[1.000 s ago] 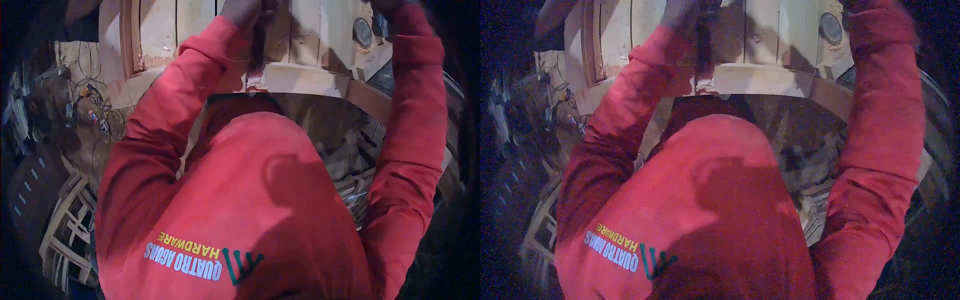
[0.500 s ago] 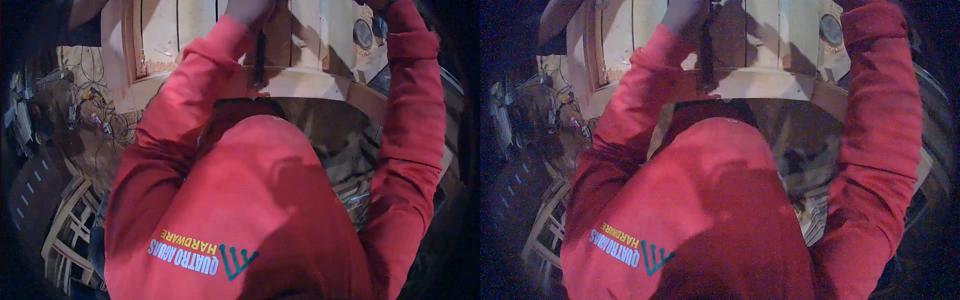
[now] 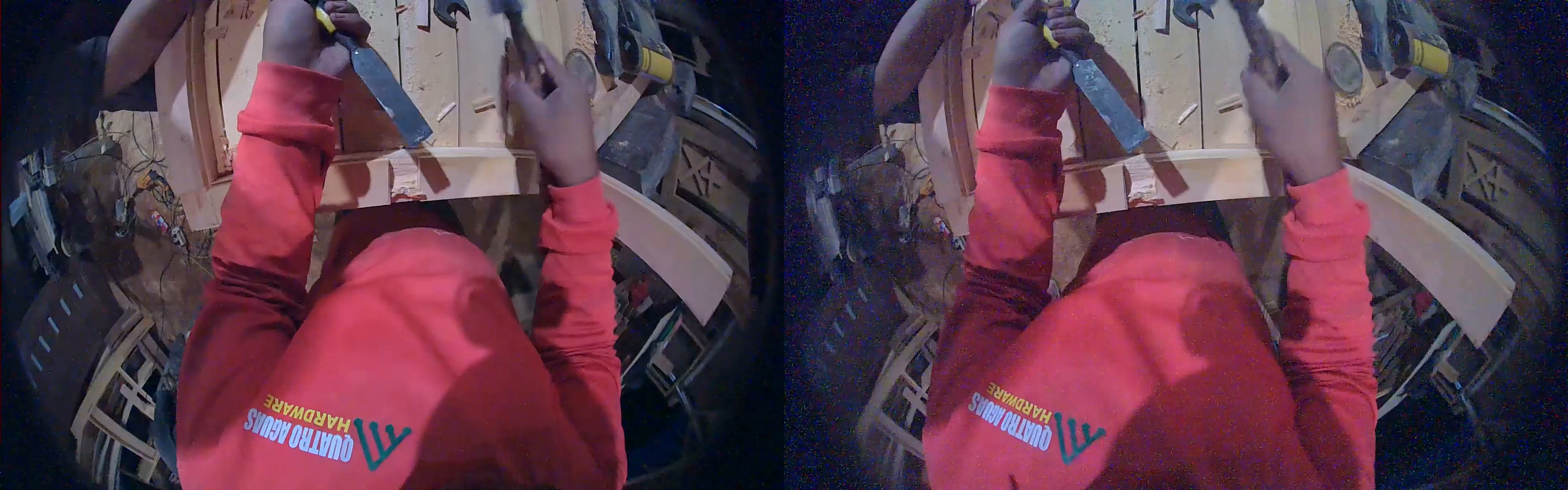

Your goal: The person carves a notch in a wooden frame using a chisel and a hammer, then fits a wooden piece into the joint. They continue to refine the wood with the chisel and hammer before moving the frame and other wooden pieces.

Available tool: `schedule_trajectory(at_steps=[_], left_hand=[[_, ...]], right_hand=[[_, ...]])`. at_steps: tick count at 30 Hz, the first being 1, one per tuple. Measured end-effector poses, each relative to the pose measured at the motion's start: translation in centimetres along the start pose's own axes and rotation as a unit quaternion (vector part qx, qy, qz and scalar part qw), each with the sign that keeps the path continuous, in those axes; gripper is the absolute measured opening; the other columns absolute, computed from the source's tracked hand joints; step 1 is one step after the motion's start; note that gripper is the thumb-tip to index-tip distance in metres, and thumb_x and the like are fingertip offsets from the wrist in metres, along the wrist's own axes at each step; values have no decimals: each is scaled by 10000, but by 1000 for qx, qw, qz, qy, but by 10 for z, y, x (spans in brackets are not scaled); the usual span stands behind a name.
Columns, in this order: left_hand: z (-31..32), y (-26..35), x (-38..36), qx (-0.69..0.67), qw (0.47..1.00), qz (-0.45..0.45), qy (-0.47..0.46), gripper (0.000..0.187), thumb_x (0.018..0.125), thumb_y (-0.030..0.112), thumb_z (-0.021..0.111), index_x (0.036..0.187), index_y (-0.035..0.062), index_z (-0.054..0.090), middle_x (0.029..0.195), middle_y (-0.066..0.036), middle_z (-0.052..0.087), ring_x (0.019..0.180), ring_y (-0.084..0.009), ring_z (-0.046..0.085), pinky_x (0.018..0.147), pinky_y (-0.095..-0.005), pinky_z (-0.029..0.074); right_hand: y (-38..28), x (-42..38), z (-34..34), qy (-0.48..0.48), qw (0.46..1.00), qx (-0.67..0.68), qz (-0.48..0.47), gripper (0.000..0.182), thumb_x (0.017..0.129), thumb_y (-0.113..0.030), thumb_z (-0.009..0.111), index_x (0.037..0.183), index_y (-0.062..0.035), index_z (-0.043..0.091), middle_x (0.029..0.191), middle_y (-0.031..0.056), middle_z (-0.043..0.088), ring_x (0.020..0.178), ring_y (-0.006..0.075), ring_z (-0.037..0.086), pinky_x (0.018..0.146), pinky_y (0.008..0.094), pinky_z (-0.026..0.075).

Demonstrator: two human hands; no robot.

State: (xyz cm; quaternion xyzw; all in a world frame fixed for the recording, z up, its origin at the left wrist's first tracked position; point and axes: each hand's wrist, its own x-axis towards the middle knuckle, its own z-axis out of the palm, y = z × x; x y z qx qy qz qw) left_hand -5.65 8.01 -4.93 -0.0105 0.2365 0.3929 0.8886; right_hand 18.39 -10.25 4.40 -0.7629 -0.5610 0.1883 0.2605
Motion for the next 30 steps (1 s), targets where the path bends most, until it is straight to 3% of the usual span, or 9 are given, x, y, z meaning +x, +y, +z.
schedule_trajectory(at_steps=[3, 6, 7, 10, 12, 13, 16, 25, 30], left_hand=[[11, -4, -11, -11, 999, -37, -7, 450, 1044, 533, 548, 780, 172, 498, 612, 61, 452, 499, -93, 492, 476, -233, 443], [23, -7, -19, -42, 997, -41, -42, 454, 1042, 526, 557, 775, 163, 505, 609, 56, 462, 504, -100, 496, 489, -240, 442], [27, -8, -21, -58, 996, -41, -57, 455, 1042, 525, 559, 775, 160, 508, 609, 54, 469, 505, -101, 498, 493, -242, 441], [39, -13, -28, -50, 998, 1, -50, 449, 1040, 520, 565, 787, 151, 526, 617, 47, 495, 509, -98, 500, 487, -241, 442], [42, -14, -28, -58, 997, 10, -40, 444, 1042, 510, 567, 793, 144, 533, 622, 45, 503, 509, -99, 502, 484, -243, 446], [43, -14, -29, -62, 997, 14, -36, 442, 1042, 506, 568, 796, 140, 537, 624, 44, 507, 509, -99, 502, 483, -245, 448], [42, -20, -25, -88, 995, 6, -50, 430, 1045, 487, 570, 802, 134, 536, 623, 38, 505, 507, -98, 502, 478, -246, 452], [33, -22, -22, -143, 987, -45, -61, 457, 1050, 487, 545, 756, 140, 494, 608, 29, 480, 532, -117, 508, 530, -259, 487], [40, -24, -24, -142, 987, -44, -52, 475, 1045, 502, 548, 743, 139, 494, 595, 29, 474, 532, -119, 512, 521, -258, 484]], right_hand=[[5, -18, 15, -14, 998, -51, 39, 507, 893, -178, 743, 1334, 32, 608, 902, 184, 739, 741, 257, 694, 753, 397, 559], [14, -26, 27, -14, 988, -137, 64, 503, 892, -153, 737, 1353, -5, 600, 928, 229, 729, 787, 324, 715, 786, 439, 561], [15, -28, 31, -2, 990, -133, 40, 487, 895, -138, 725, 1349, -15, 603, 931, 213, 728, 791, 403, 694, 779, 435, 564], [4, -36, 26, 86, 970, -205, -102, 413, 905, -220, 749, 1254, -21, 652, 810, 184, 704, 745, 345, 697, 693, 417, 544], [-39, -43, -3, -39, 996, 44, 67, 355, 942, -277, 736, 1176, -14, 690, 791, 109, 698, 697, 228, 640, 664, 348, 513], [-57, -47, -14, -101, 969, 169, 151, 344, 960, -305, 729, 1138, -11, 709, 782, 72, 695, 672, 170, 611, 650, 314, 497], [-80, -60, -13, -182, 943, 244, 132, 335, 999, -345, 690, 1035, -17, 742, 768, 12, 676, 695, 75, 557, 645, 250, 450], [-83, -75, -18, -198, 848, 446, 206, 291, 1005, -123, 632, 1224, 67, 630, 983, 60, 711, 876, 118, 668, 845, 278, 564], [-91, -74, -21, -199, 860, 412, 223, 243, 1001, -139, 648, 1155, 48, 663, 958, 42, 708, 878, 93, 661, 804, 268, 550]])
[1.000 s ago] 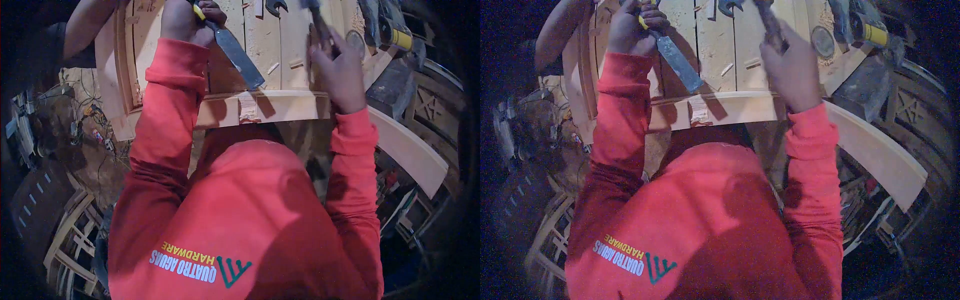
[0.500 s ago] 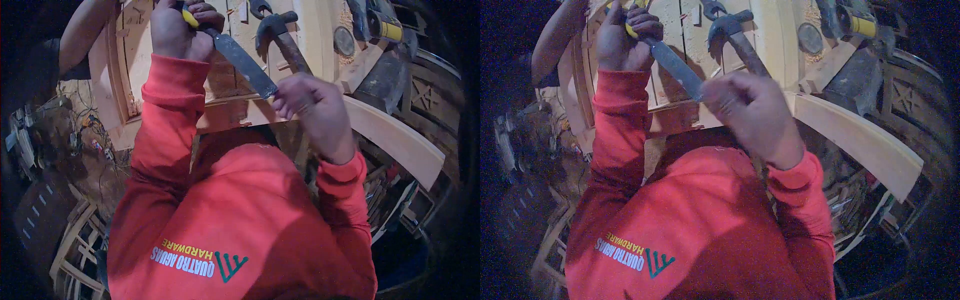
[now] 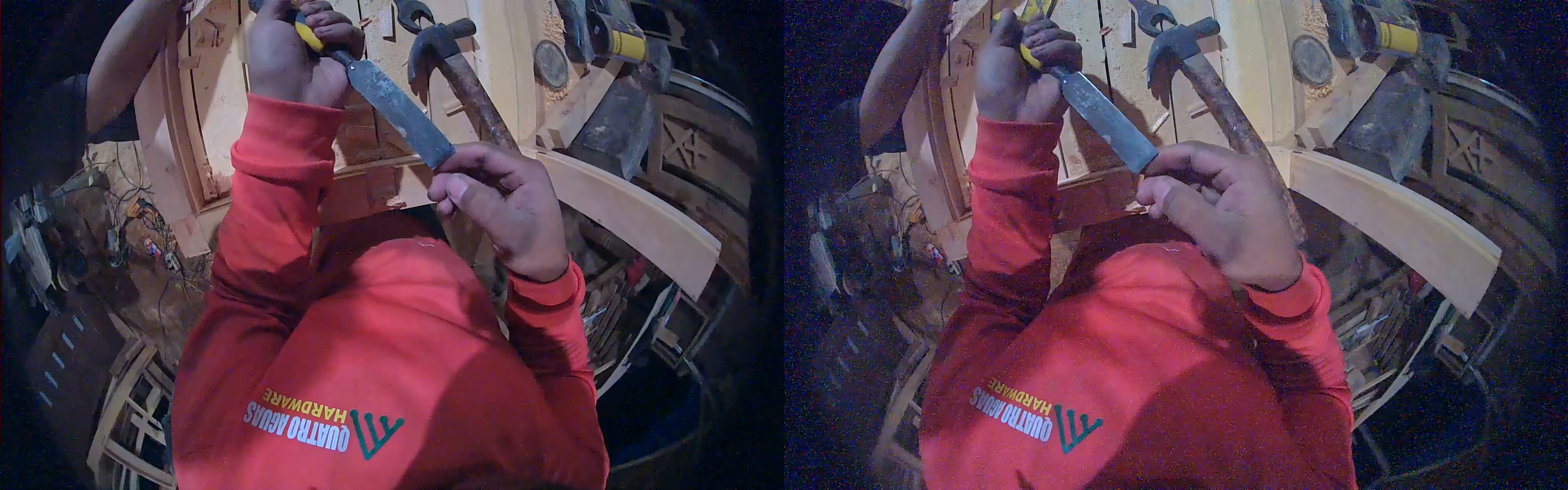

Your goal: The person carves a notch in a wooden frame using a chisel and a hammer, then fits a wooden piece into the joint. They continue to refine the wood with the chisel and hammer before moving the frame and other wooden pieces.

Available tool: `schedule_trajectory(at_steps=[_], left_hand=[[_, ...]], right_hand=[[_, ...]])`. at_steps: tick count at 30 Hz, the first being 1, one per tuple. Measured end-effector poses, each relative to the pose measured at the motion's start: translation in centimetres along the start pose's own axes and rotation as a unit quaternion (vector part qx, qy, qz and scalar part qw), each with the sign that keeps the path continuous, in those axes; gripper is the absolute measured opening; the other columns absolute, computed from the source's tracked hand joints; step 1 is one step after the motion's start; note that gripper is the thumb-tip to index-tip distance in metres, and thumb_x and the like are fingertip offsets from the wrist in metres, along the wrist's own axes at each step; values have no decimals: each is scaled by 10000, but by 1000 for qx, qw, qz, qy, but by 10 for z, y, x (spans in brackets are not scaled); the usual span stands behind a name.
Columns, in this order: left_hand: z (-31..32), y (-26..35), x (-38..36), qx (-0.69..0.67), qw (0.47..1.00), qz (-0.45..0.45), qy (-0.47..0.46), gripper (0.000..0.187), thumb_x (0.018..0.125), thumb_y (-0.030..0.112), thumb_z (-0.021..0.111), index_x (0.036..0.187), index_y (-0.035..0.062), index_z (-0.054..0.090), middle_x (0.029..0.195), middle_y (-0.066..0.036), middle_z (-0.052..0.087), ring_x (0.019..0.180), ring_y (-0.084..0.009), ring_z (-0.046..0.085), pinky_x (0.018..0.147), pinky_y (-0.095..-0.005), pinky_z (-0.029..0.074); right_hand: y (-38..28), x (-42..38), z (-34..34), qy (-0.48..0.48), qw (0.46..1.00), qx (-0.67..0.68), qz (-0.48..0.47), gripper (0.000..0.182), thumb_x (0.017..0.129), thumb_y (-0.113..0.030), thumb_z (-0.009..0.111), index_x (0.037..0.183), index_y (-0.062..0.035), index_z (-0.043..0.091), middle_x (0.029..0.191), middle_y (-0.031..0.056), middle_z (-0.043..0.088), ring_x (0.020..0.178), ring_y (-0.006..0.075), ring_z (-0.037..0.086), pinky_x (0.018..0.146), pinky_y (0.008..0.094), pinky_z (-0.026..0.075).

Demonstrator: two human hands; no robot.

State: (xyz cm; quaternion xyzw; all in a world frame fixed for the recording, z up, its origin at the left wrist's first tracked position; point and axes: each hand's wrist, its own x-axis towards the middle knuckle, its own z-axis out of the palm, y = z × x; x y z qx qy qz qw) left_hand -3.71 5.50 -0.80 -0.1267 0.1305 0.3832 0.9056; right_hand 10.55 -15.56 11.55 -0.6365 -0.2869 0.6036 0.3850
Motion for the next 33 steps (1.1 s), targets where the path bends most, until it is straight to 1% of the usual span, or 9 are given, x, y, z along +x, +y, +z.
schedule_trajectory(at_steps=[4, 7, 10, 15, 17, 20, 25, 28, 33], left_hand=[[4, 1, 1, 81, 997, 18, -6, 448, 1049, 520, 535, 849, 121, 558, 656, 26, 506, 541, -98, 506, 479, -228, 445], [36, -16, -17, 257, 953, 159, 26, 402, 1062, 520, 511, 1040, 128, 597, 759, 23, 541, 554, -74, 482, 441, -196, 388], [48, 9, -27, 294, 951, 79, -50, 368, 1072, 502, 504, 1194, 163, 584, 838, 21, 555, 566, -63, 460, 425, -183, 355], [77, 6, -59, 337, 925, 169, 47, 321, 1082, 482, 488, 1191, 197, 589, 828, 20, 553, 562, -71, 445, 417, -181, 345], [80, 12, -67, 304, 932, 177, 89, 328, 1079, 494, 491, 1184, 194, 573, 808, 24, 539, 542, -71, 425, 411, -187, 328], [59, 61, -79, 394, 911, 24, -115, 282, 1083, 269, 495, 1248, 50, 560, 991, -87, 570, 714, -120, 533, 517, -246, 459], [72, 26, -113, 622, 772, 130, -34, 495, 1087, 383, 492, 1452, 47, 494, 983, -82, 587, 722, -115, 507, 529, -225, 441], [60, 5, -126, 536, 843, -1, -56, 416, 1050, 428, 595, 1267, 73, 575, 885, -42, 650, 634, -85, 514, 552, -233, 442], [31, -75, -186, 807, 442, -33, -389, 505, 958, 353, 690, 1337, 67, 516, 1043, -162, 671, 803, -302, 710, 694, -469, 564]], right_hand=[[0, 6, 0, 39, 983, -179, 28, 196, 983, -147, 676, 1075, 25, 698, 964, 88, 730, 832, 125, 676, 742, 295, 528], [6, 19, -7, 135, 918, -357, -106, 204, 958, -172, 707, 1038, 15, 706, 956, 155, 719, 807, 236, 692, 726, 362, 522], [27, 38, -37, 250, 825, -458, -218, 227, 929, -194, 735, 1038, 3, 705, 932, 196, 686, 823, 349, 674, 758, 413, 527], [51, 31, -2, -33, 835, -458, -303, 257, 832, -207, 761, 1054, -90, 707, 1184, 110, 659, 1129, 340, 612, 921, 455, 487], [77, 22, 23, 38, 809, -514, -284, 239, 825, -193, 751, 1046, -116, 703, 1241, 99, 641, 1191, 323, 581, 974, 472, 450], [101, 13, 35, 113, 810, -503, -279, 252, 727, -154, 845, 938, -107, 716, 1301, 89, 629, 1241, 319, 567, 1007, 482, 435], [91, -4, 15, 49, 868, -401, -289, 249, 723, -200, 863, 860, -56, 713, 1310, 103, 626, 1251, 365, 558, 1021, 478, 448], [89, -10, -24, 173, 803, -483, -303, 355, 740, -302, 861, 998, -97, 729, 1263, 131, 655, 1235, 344, 585, 1026, 472, 455], [105, 20, -36, 359, 724, -560, -185, 603, 810, -291, 836, 1330, -81, 615, 1269, 163, 670, 1174, 405, 617, 1009, 446, 498]])
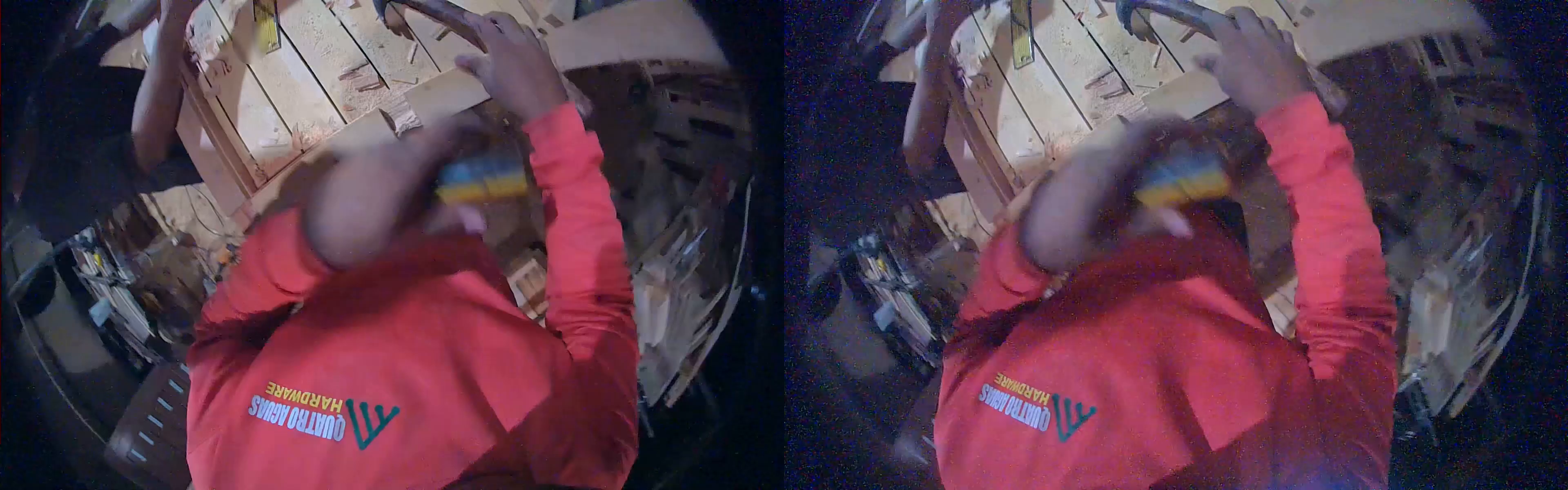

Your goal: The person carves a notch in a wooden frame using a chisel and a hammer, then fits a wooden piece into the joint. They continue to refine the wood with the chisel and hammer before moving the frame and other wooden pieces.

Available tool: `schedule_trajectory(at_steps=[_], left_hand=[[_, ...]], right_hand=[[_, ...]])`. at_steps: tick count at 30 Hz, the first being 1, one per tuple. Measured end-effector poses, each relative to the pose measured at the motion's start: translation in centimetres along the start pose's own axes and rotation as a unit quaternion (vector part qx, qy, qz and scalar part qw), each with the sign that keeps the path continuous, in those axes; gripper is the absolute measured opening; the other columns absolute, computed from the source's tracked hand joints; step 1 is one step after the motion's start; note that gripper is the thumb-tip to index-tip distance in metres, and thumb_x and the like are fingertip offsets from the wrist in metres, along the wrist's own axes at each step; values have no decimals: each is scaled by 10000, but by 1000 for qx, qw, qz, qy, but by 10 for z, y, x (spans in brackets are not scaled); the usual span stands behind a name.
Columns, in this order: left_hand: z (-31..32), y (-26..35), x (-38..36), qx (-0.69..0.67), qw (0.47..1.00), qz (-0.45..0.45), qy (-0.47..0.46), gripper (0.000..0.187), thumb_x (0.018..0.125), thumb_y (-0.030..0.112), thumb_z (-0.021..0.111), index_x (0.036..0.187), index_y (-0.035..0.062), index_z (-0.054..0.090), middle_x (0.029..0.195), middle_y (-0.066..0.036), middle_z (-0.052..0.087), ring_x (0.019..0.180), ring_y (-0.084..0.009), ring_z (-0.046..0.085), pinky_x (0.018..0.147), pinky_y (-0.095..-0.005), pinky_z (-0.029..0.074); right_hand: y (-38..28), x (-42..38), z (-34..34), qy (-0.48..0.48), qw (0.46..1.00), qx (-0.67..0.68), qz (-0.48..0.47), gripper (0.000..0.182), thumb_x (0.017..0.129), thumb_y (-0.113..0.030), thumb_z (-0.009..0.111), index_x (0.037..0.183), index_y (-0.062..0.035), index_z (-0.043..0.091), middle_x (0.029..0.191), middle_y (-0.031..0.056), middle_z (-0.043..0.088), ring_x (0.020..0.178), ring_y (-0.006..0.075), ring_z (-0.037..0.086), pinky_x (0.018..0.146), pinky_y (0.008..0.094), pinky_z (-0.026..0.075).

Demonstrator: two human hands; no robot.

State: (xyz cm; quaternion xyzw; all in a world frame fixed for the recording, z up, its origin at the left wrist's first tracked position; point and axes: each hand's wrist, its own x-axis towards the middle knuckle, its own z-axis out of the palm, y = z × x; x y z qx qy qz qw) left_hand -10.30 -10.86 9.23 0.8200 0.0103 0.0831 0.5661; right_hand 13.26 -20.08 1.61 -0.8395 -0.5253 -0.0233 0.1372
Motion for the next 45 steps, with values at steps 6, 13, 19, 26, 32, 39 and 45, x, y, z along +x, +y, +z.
schedule_trajectory(at_steps=[6, 13, 19, 26, 32, 39, 45], left_hand=[[73, 11, -55, 207, 942, 35, -263, 555, 855, 228, 692, 1384, 238, 524, 1074, -167, 643, 809, -401, 715, 701, -501, 587], [88, 8, -72, 290, 893, 172, -298, 540, 869, 463, 715, 1383, 323, 623, 1029, -125, 683, 810, -346, 714, 670, -442, 594], [101, -34, -20, 211, 875, 373, -227, 457, 846, 559, 703, 1236, 323, 726, 920, -75, 683, 738, -308, 692, 645, -433, 585], [103, -75, 6, 208, 878, 355, -242, 468, 913, 667, 545, 1360, 529, 564, 918, -33, 697, 656, -300, 717, 528, -444, 575], [100, -71, 7, 144, 887, 391, -199, 516, 812, 672, 637, 1296, 494, 635, 793, 8, 647, 612, -239, 692, 476, -398, 534], [118, -85, 3, 78, 903, 416, -76, 570, 709, 596, 772, 1255, 464, 676, 774, 41, 643, 583, -187, 667, 445, -357, 508], [107, -83, 10, 81, 893, 425, -120, 517, 798, 631, 696, 1282, 453, 662, 778, 20, 656, 573, -217, 680, 449, -387, 523]], right_hand=[[-17, 9, -24, -48, 991, 44, 114, 246, 913, -198, 672, 1083, -22, 657, 1052, 214, 706, 1041, 415, 684, 882, 553, 536], [-43, -168, -35, 171, 915, 296, 214, 522, 880, -258, 785, 1327, -39, 625, 1127, 122, 724, 1013, 278, 688, 932, 365, 519], [-70, -340, -22, 151, 768, 357, 511, 583, 995, -355, 690, 1425, 12, 548, 1241, 78, 681, 1068, 192, 621, 977, 353, 471], [-226, -408, 22, 204, 564, 410, 688, 223, 1042, -262, 611, 1131, -60, 581, 773, -22, 560, 620, 81, 530, 542, 255, 426], [-257, -367, 22, 302, 529, 398, 686, 170, 1023, -240, 647, 1005, -111, 538, 724, -14, 549, 587, 83, 522, 503, 246, 419], [-247, -327, -34, 314, 547, 321, 707, 241, 1017, -280, 665, 986, -88, 522, 739, 6, 566, 593, 107, 542, 550, 277, 458], [-246, -325, -59, 390, 685, 115, 605, 302, 1040, -325, 597, 995, -27, 582, 736, 47, 548, 601, 135, 516, 543, 286, 411]])
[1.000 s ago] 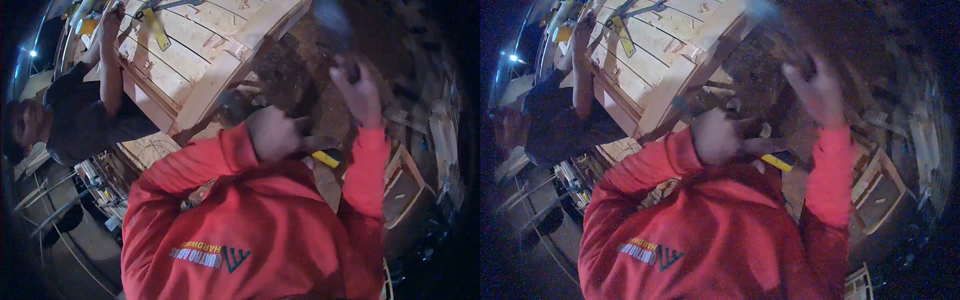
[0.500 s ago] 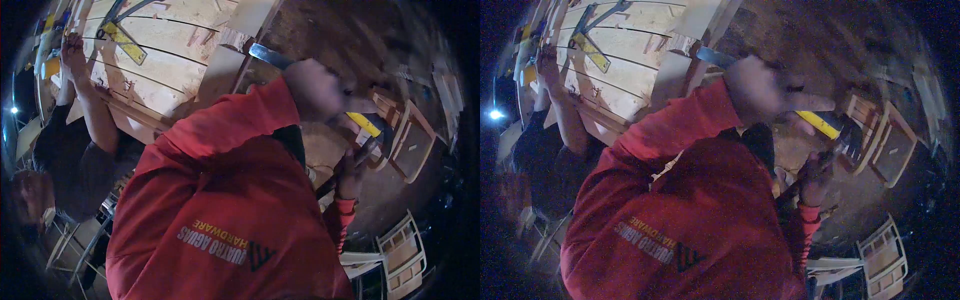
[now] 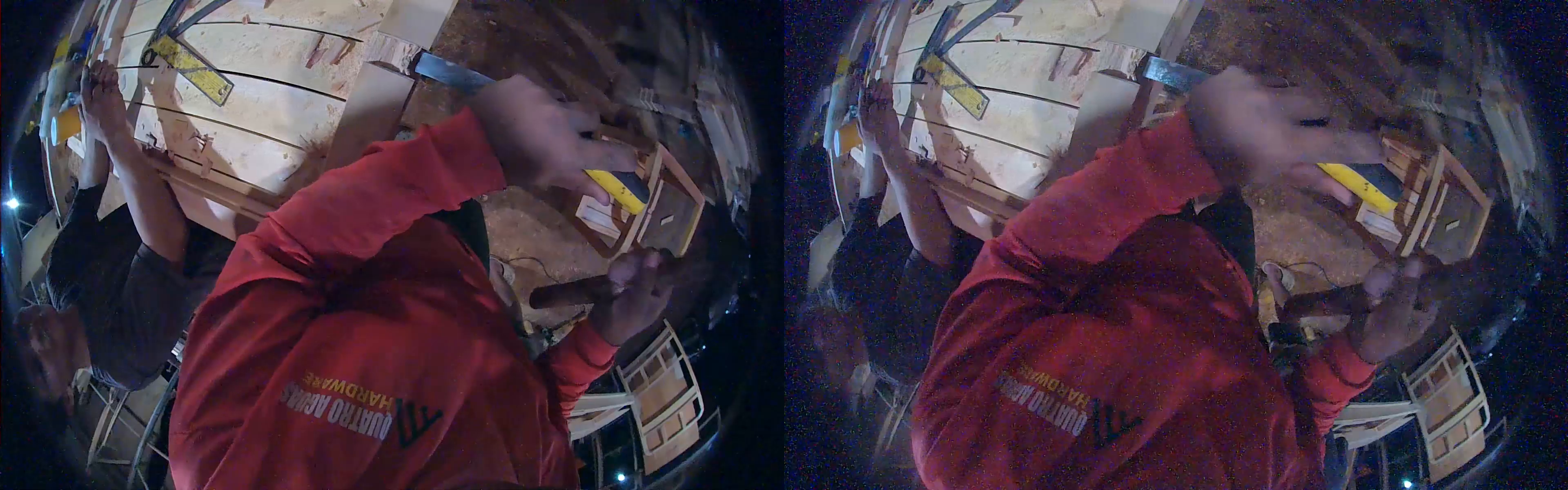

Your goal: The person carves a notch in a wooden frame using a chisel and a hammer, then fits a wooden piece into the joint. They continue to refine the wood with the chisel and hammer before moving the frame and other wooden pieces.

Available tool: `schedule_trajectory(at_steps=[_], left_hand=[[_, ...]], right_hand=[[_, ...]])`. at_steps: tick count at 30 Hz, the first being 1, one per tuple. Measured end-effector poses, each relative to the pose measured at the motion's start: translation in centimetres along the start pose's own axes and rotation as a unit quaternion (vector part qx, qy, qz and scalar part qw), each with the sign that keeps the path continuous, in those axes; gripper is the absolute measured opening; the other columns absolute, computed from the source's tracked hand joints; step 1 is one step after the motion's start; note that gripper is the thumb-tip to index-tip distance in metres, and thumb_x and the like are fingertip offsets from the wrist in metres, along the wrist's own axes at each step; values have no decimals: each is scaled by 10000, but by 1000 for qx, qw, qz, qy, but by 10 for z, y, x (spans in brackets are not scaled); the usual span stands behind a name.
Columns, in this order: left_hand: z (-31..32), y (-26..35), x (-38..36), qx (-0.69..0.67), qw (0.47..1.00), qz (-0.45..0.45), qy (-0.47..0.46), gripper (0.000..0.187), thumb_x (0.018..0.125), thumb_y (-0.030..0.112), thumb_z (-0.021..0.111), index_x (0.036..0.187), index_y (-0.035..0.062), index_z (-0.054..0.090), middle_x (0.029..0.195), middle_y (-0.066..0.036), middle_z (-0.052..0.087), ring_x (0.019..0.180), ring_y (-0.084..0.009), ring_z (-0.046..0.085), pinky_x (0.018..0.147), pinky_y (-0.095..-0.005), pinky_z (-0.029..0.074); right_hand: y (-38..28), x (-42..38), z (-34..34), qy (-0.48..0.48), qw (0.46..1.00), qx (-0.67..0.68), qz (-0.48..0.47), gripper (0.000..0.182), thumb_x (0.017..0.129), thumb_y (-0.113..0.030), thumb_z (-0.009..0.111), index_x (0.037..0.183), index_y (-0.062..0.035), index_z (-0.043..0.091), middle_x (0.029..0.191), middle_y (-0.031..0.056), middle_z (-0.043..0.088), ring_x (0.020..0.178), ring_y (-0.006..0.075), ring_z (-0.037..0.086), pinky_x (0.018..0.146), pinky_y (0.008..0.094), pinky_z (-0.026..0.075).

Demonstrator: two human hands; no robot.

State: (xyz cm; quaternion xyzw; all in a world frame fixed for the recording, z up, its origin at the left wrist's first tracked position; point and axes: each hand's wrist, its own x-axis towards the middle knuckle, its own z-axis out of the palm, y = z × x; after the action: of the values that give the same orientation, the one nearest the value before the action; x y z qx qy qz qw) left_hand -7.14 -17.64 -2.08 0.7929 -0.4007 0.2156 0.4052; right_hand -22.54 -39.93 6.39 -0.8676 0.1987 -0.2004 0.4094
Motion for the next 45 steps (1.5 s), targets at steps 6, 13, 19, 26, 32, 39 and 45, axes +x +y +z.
schedule_trajectory(at_steps=[6, 13, 19, 26, 32, 39, 45], left_hand=[[-16, 6, 7, -11, 995, -39, -91, 503, 868, 689, 588, 1315, 466, 638, 839, -16, 693, 607, -257, 702, 484, -422, 542], [-18, 4, 9, -24, 992, -41, -115, 539, 868, 710, 567, 1347, 468, 623, 891, -32, 704, 646, -265, 714, 500, -432, 544], [-19, 6, 11, -23, 996, -51, -76, 556, 819, 711, 637, 1292, 418, 657, 807, -21, 677, 648, -259, 709, 507, -425, 543], [-17, 4, 9, -2, 999, -43, -26, 551, 786, 735, 650, 1190, 365, 715, 799, -19, 668, 626, -256, 702, 511, -411, 555], [-21, 1, 9, 17, 998, -48, -46, 529, 797, 728, 648, 1183, 373, 716, 931, -15, 718, 678, -248, 726, 532, -422, 568], [-24, 3, 11, -6, 996, -57, -65, 519, 837, 711, 637, 1189, 339, 722, 971, -36, 753, 758, -272, 751, 624, -426, 601], [-45, 8, 51, 22, 916, -188, -355, 469, 815, 613, 723, 1052, 211, 771, 883, -91, 759, 815, -313, 756, 713, -453, 604]], right_hand=[[-8, 10, -19, 5, 952, 292, 90, 289, 1047, -264, 582, 938, 3, 600, 713, 42, 523, 590, 122, 462, 542, 258, 374], [-33, 5, 8, 56, 979, 172, 93, 255, 1009, -211, 590, 811, -101, 473, 679, -21, 391, 591, 94, 370, 544, 280, 306], [-14, -36, 32, 71, 882, 356, 301, 230, 969, -239, 642, 982, -30, 548, 789, -9, 485, 647, 114, 484, 600, 267, 425], [-18, -43, 43, 78, 965, 220, 122, 193, 974, -122, 633, 1113, -14, 555, 952, 45, 564, 704, 93, 558, 580, 259, 455], [-6, -59, 49, -99, 971, 176, 130, 283, 981, -41, 588, 1259, 1, 558, 913, 53, 569, 668, 94, 554, 551, 254, 471], [-15, -50, 52, -142, 975, 34, 170, 103, 976, -10, 611, 1044, -70, 564, 733, -13, 532, 613, 63, 483, 528, 236, 395], [7, -58, 52, -155, 979, 72, 114, 81, 969, -22, 606, 1027, -72, 581, 762, -7, 549, 623, 64, 506, 516, 233, 393]])
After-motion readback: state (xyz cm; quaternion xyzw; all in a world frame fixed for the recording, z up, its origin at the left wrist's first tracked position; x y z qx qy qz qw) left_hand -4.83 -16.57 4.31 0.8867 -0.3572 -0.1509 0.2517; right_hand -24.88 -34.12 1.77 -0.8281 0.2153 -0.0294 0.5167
